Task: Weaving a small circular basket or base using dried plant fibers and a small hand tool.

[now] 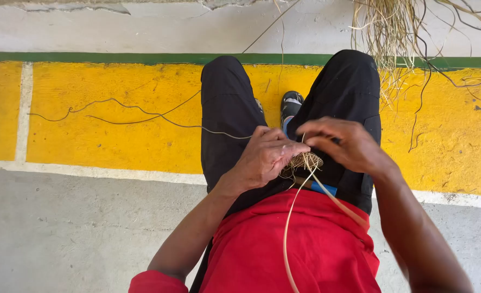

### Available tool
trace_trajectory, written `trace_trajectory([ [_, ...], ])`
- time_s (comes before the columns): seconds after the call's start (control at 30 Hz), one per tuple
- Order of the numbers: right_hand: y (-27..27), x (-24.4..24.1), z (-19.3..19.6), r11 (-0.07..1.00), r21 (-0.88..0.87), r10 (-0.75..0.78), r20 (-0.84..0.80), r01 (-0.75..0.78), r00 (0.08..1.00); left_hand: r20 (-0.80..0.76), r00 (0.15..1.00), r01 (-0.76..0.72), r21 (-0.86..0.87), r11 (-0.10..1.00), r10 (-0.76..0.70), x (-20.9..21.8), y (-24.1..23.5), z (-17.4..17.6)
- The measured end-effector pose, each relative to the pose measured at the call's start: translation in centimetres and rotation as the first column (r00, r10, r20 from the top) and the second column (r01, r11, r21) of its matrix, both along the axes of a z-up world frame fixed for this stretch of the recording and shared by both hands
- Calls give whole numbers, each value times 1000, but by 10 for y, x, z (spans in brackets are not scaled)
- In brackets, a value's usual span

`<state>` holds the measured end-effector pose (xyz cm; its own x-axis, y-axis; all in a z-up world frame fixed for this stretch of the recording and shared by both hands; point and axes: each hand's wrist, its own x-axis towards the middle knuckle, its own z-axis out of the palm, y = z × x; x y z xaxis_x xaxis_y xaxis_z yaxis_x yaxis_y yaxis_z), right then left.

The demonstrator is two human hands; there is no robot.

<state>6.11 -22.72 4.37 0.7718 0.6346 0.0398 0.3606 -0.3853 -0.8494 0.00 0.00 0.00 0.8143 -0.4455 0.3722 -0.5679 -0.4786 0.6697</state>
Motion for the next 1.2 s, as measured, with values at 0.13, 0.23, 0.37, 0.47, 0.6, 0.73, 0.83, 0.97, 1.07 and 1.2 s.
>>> trace_trajectory([
  [0.13, -1, 24, -19, 988, -89, 127, 0, -127, 992, -21, 1000, -18, 21, 1000, 18, -4, 3, 4],
  [0.23, -27, 86, -38, 993, 10, -116, -118, 118, 986, -5, 997, 76, 49, 996, -76, 0, 2, 13],
  [0.37, -62, 159, -67, 786, 369, -546, 37, 497, 837, -17, 999, 50, 25, 998, -50, -3, -8, 15],
  [0.47, -35, 106, -43, 860, 254, -384, -251, 443, 889, -39, 999, -6, 46, 999, 7, 10, -6, 15],
  [0.6, 7, 5, -23, 938, 274, -76, -432, 211, 899, -98, 995, -15, 54, 998, 21, 17, -5, 22],
  [0.73, 13, -26, -36, 905, 261, -317, -107, 334, 942, -58, 998, -27, 28, 999, 29, 8, -6, 15],
  [0.83, 25, -3, -41, 869, 253, -402, -141, 425, 905, -29, 999, -14, 59, 998, 15, 2, -8, 17],
  [0.97, 41, 105, -40, 779, 416, -562, 134, 469, 816, -13, 999, 40, 32, 999, -39, -4, -15, 24],
  [1.07, 44, 147, -32, 695, 521, -577, -8, 496, 817, -36, 999, 21, 20, 1000, -21, 0, -15, 27],
  [1.2, 30, 86, -20, 959, -17, -283, -140, 283, 949, -127, 991, -43, 30, 999, 47, 10, -6, 17],
])
